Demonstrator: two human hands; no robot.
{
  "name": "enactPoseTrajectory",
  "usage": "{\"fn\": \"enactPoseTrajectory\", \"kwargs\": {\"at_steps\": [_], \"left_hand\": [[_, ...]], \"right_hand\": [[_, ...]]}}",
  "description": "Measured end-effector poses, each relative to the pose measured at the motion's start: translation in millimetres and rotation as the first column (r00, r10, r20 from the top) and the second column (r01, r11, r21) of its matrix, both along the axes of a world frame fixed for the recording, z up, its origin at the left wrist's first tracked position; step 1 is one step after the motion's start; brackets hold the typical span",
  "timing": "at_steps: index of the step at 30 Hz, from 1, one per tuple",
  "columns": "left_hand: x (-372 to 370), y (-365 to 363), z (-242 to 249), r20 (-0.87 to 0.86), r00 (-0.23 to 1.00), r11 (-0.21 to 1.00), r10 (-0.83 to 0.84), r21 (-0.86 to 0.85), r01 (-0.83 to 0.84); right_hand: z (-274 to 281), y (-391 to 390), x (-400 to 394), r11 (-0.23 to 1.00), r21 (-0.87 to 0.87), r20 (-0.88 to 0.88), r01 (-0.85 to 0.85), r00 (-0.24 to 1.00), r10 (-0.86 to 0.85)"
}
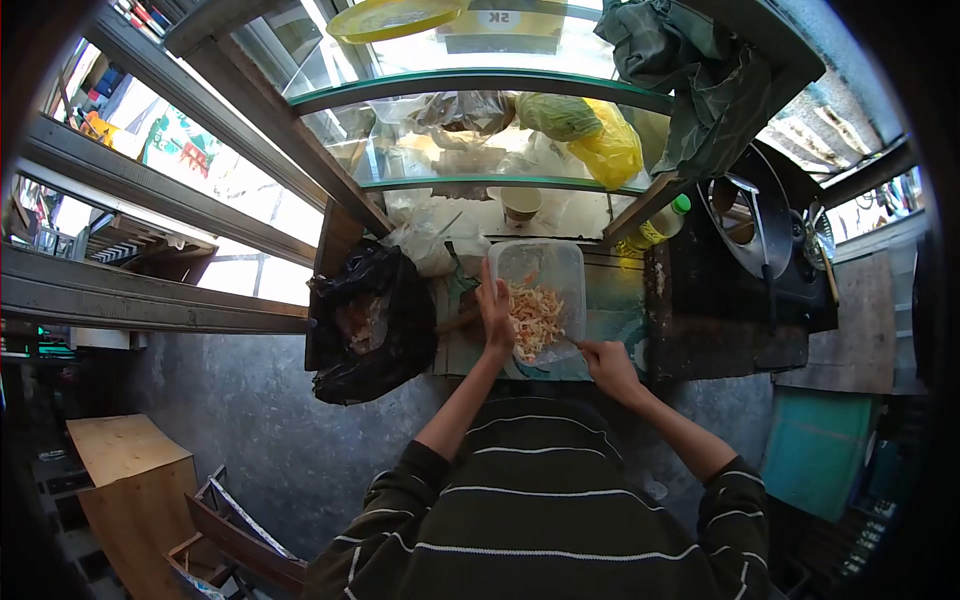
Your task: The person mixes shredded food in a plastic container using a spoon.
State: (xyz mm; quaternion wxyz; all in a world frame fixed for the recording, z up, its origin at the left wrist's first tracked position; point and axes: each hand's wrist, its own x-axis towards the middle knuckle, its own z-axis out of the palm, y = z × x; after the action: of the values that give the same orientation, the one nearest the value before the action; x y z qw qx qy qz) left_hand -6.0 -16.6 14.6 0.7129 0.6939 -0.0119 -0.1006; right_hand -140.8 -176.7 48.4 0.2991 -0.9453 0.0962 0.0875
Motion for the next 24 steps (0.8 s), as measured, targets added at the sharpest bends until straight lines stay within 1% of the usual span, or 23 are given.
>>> {"fn": "enactPoseTrajectory", "kwargs": {"at_steps": [1, 2, 3, 4, 5, 6, 7, 8, 9, 10, 11, 12, 13, 14, 15, 16, 17, 18, 19, 20, 22, 23, 24], "left_hand": [[-3, -1, 0, -0.017, 1.0, 1.0, 0.018, 0.017, -0.018], [-5, -3, 0, -0.031, 0.999, 0.999, 0.034, 0.032, -0.033], [-7, -3, -4, -0.032, 0.999, 0.999, 0.025, 0.03, -0.024], [-7, 1, -9, -0.031, 0.998, 0.998, 0.056, 0.009, -0.055], [-6, 4, -14, -0.029, 0.996, 0.996, 0.089, -0.009, -0.089], [-5, 7, -24, -0.027, 0.996, 0.996, 0.087, -0.006, -0.087], [-3, 10, -36, -0.054, 0.997, 0.987, 0.062, -0.144, -0.069], [-1, 11, -47, -0.075, 0.997, 0.958, 0.037, -0.282, -0.056], [-4, 10, -53, -0.072, 0.997, 0.958, 0.037, -0.282, -0.056], [-11, 9, -58, -0.102, 0.993, 0.942, 0.067, -0.323, -0.097], [-15, 8, -64, -0.132, 0.987, 0.922, 0.095, -0.361, -0.137], [-17, 9, -55, -0.133, 0.987, 0.922, 0.095, -0.361, -0.138], [-20, 10, -38, -0.164, 0.986, 0.899, 0.031, -0.427, -0.099], [-21, 11, -26, -0.189, 0.981, 0.867, -0.033, -0.493, -0.065], [-20, 14, -24, -0.189, 0.982, 0.867, -0.031, -0.494, -0.068], [-20, 19, -23, -0.274, 0.96, 0.869, -0.052, -0.486, -0.092], [-21, 22, -23, -0.358, 0.931, 0.872, -0.074, -0.476, -0.114], [-21, 21, -19, -0.358, 0.93, 0.873, -0.077, -0.475, -0.111], [-21, 19, -16, -0.277, 0.959, 0.863, -0.065, -0.499, -0.086], [-18, 17, -12, -0.193, 0.98, 0.851, -0.047, -0.522, -0.062], [-7, 19, -28, -0.168, 0.985, 0.837, -0.042, -0.545, -0.057], [-3, 21, -37, -0.149, 0.988, 0.825, -0.041, -0.563, -0.05], [-3, 21, -28, -0.147, 0.988, 0.825, -0.036, -0.563, -0.054]], "right_hand": [[-7, 1, -1, 0.975, 0.213, 0.104, 0.057, 0.991, -0.08], [-13, 0, -2, 0.975, 0.211, 0.105, 0.065, 0.99, -0.089], [-13, 1, 2, 0.959, 0.254, 0.012, 0.123, 0.991, -0.131], [-13, 3, 5, 0.938, 0.293, -0.084, 0.183, 0.983, -0.165], [-12, 3, 9, 0.937, 0.295, -0.084, 0.187, 0.982, -0.169], [-9, 4, 14, 0.845, 0.42, -0.253, 0.331, 0.937, -0.241], [-6, 7, 17, 0.719, 0.506, -0.425, 0.477, 0.863, -0.274], [-3, 12, 20, 0.719, 0.507, -0.422, 0.475, 0.864, -0.273], [1, 18, 23, 0.693, 0.535, -0.414, 0.483, 0.865, -0.283], [4, 21, 24, 0.666, 0.562, -0.408, 0.49, 0.865, -0.293], [6, 21, 24, 0.665, 0.564, -0.406, 0.489, 0.866, -0.292], [9, 19, 24, 0.831, 0.474, -0.148, 0.292, 0.957, -0.251], [17, 18, 25, 0.945, 0.309, 0.105, 0.105, 0.984, -0.143], [30, 15, 25, 0.946, 0.307, 0.103, 0.103, 0.985, -0.141], [54, 12, 28, 0.981, 0.192, 0.183, 0.04, 0.98, -0.076], [67, 10, 32, 0.997, 0.071, 0.254, -0.016, 0.967, -0.003], [68, 10, 35, 0.997, 0.072, 0.254, -0.014, 0.967, -0.004], [70, 9, 38, 0.992, -0.124, 0.214, -0.017, 0.976, 0.043], [70, 9, 39, 0.948, -0.316, 0.167, -0.027, 0.982, 0.083], [61, 8, 36, 0.947, -0.319, 0.171, -0.026, 0.982, 0.084], [35, 11, 25, 0.912, -0.405, 0.097, -0.066, 0.989, 0.115], [30, 17, 17, 0.911, -0.407, 0.101, -0.073, 0.987, 0.124], [29, 27, 8, 0.944, -0.324, 0.042, -0.059, 0.996, 0.077]]}}
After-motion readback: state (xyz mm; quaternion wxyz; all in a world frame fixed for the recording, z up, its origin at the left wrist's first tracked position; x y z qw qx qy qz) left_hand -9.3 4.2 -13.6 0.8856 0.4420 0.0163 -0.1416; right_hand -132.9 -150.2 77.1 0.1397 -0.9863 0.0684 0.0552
